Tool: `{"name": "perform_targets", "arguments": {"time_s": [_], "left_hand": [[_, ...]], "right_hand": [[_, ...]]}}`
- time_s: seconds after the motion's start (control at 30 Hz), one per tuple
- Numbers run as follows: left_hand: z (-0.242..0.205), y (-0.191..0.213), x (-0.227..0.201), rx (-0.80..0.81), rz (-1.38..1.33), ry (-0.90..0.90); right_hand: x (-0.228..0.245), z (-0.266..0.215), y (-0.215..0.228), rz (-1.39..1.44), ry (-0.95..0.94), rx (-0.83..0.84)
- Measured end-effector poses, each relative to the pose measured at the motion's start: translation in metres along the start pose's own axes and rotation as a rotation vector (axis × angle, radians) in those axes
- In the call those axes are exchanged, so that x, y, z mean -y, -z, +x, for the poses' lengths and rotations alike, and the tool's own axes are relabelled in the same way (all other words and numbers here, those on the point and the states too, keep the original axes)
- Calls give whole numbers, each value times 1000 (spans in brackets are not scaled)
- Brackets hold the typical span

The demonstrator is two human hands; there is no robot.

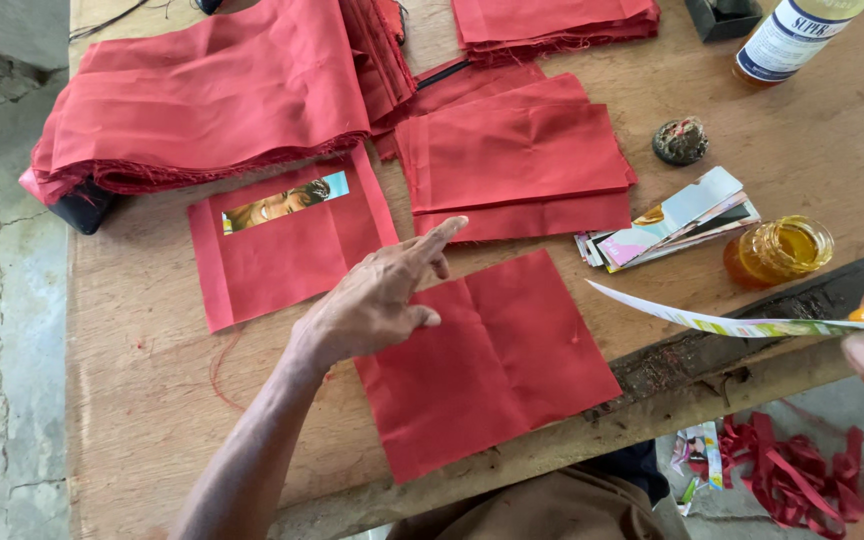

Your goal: The person applies adhesive from a small jar onto paper linings and then attaches the adhesive-coated strips onto red leather pieces at a workbench.

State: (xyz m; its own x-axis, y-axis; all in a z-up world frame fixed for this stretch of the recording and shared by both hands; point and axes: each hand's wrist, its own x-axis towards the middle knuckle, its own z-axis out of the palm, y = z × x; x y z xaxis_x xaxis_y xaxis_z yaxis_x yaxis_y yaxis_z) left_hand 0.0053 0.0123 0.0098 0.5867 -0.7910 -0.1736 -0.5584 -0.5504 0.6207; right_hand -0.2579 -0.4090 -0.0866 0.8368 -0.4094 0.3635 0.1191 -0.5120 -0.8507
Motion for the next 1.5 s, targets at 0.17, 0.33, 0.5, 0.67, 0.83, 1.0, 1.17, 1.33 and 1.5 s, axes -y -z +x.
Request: {"name": "perform_targets", "arguments": {"time_s": [0.17, 0.33, 0.5, 0.67, 0.83, 1.0, 1.17, 1.33, 1.5], "left_hand": [[-3, -4, -7, -124, 127, 9], [-27, -5, -3, -192, 257, 47], [-45, -8, 4, -197, 312, 154], [-56, -27, -15, -426, 311, 42], [-54, -73, -43, -393, -415, -69], [-50, -82, -47, -307, -1023, -170], [-57, -86, -42, -358, -1222, 157], [-79, -79, -20, -558, -635, 220], [-83, -61, 2, -613, -244, 362]], "right_hand": [[15, 2, -13, -124, 178, 20], [38, -4, -19, -75, 116, 19], [77, 3, -34, -1, 127, 37], [134, 17, -65, 39, 165, 30], [172, 23, -90, 224, 104, 115], [173, 23, -90, 578, -65, 123], [151, 21, -95, 483, -75, 143], [121, 29, -140, 206, -199, 311], [118, 42, -181, -45, -195, 415]]}}
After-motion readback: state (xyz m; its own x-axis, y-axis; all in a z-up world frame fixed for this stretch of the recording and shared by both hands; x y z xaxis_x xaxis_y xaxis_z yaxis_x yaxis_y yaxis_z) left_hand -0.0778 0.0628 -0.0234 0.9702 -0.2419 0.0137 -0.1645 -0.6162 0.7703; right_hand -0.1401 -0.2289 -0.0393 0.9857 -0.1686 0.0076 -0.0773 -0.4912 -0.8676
